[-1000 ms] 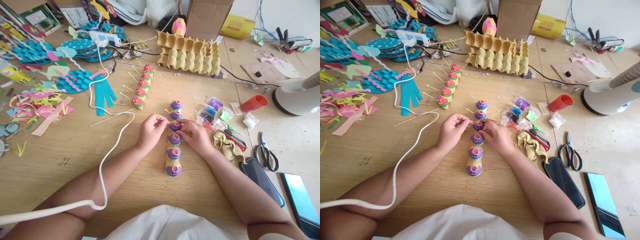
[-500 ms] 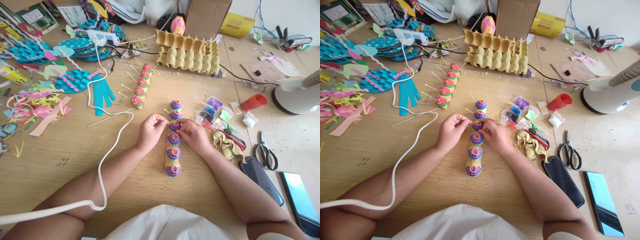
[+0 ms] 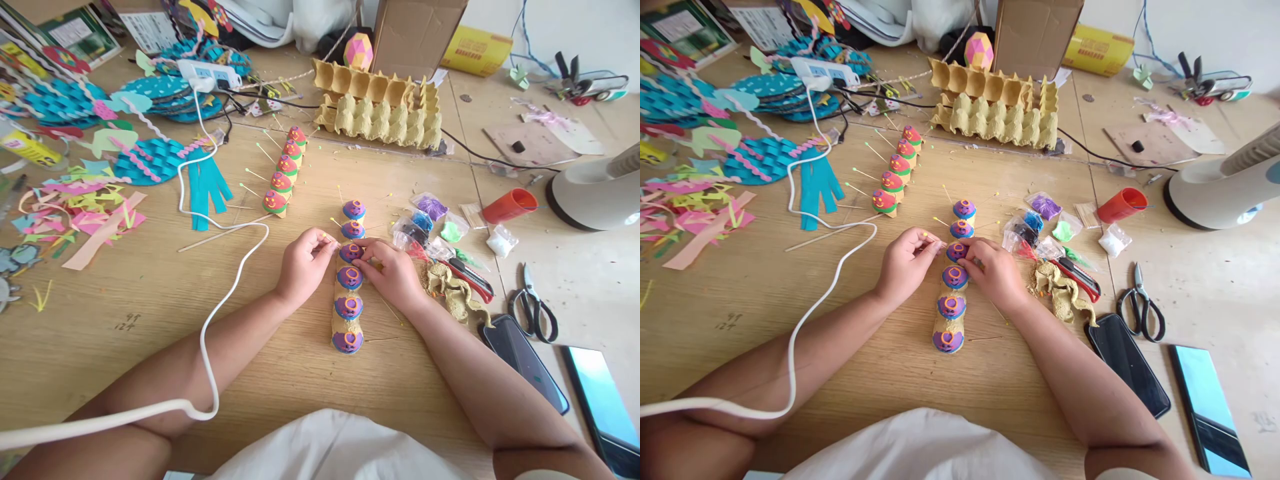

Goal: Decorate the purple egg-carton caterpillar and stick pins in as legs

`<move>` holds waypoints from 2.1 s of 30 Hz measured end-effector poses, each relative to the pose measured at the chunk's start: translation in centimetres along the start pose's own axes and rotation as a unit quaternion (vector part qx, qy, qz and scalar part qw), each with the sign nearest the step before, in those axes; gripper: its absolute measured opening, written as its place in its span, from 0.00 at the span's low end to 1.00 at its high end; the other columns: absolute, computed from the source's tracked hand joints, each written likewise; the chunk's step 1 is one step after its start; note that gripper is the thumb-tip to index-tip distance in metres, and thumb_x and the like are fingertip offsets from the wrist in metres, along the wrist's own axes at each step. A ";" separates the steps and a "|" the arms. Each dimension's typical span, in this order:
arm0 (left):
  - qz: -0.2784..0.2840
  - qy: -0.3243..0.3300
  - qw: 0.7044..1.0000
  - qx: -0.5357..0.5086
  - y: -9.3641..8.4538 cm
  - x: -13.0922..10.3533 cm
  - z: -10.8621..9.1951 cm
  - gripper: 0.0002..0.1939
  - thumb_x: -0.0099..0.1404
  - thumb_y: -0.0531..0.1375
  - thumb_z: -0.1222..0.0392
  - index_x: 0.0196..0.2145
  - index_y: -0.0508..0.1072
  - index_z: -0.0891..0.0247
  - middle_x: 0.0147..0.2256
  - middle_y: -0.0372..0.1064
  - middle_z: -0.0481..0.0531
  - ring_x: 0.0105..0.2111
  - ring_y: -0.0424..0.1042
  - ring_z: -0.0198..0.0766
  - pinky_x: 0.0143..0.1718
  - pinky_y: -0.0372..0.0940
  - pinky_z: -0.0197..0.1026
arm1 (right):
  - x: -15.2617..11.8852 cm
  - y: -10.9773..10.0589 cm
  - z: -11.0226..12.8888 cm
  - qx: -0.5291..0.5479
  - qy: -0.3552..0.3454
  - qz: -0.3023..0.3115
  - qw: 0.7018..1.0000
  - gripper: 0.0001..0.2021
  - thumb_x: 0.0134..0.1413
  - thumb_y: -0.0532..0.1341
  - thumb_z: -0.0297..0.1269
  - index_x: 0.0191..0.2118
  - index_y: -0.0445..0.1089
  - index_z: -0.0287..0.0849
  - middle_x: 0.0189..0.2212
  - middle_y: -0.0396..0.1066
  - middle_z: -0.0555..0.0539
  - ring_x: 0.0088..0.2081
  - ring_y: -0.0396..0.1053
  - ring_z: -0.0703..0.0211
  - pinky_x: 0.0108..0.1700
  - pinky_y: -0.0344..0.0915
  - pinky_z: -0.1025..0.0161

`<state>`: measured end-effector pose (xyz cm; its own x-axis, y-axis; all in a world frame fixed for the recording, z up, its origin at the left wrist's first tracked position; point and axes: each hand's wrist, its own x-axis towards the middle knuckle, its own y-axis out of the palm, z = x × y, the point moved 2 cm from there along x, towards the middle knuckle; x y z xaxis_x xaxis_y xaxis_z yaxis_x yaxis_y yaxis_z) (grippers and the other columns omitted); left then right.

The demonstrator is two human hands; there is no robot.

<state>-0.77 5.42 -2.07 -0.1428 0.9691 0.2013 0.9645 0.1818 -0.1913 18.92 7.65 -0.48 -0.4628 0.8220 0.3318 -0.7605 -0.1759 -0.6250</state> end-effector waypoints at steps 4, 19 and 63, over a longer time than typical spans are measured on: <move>0.003 0.009 1.000 0.012 0.0 0.0 -0.2 0.05 0.69 0.61 0.60 0.35 0.71 0.61 0.35 0.78 0.52 0.37 0.79 0.37 0.41 0.72 0.39 | 0.0 0.0 -0.1 -0.003 -0.001 0.001 1.000 0.08 0.62 0.66 0.32 0.32 0.67 0.47 0.50 0.80 0.47 0.49 0.79 0.50 0.50 0.74 0.53; 0.003 0.037 0.997 0.067 0.0 -0.1 -0.5 0.05 0.70 0.61 0.60 0.35 0.72 0.60 0.34 0.77 0.50 0.34 0.76 0.35 0.37 0.69 0.36 | 0.0 0.1 -0.1 -0.003 0.001 0.003 1.000 0.08 0.62 0.66 0.33 0.32 0.67 0.47 0.50 0.80 0.46 0.50 0.78 0.50 0.50 0.73 0.53; 0.009 0.065 0.992 0.104 0.0 -0.2 -0.7 0.05 0.71 0.61 0.60 0.34 0.71 0.60 0.32 0.76 0.49 0.33 0.75 0.35 0.37 0.68 0.36 | 0.2 0.1 0.0 -0.001 0.010 0.005 1.000 0.09 0.61 0.66 0.34 0.31 0.68 0.47 0.49 0.81 0.46 0.50 0.78 0.49 0.51 0.74 0.51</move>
<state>-0.57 5.12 -1.45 -0.0826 0.9454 0.3152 0.8985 0.2075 -0.3869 18.77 7.80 -0.53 -0.4619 0.8306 0.3110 -0.7547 -0.1839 -0.6298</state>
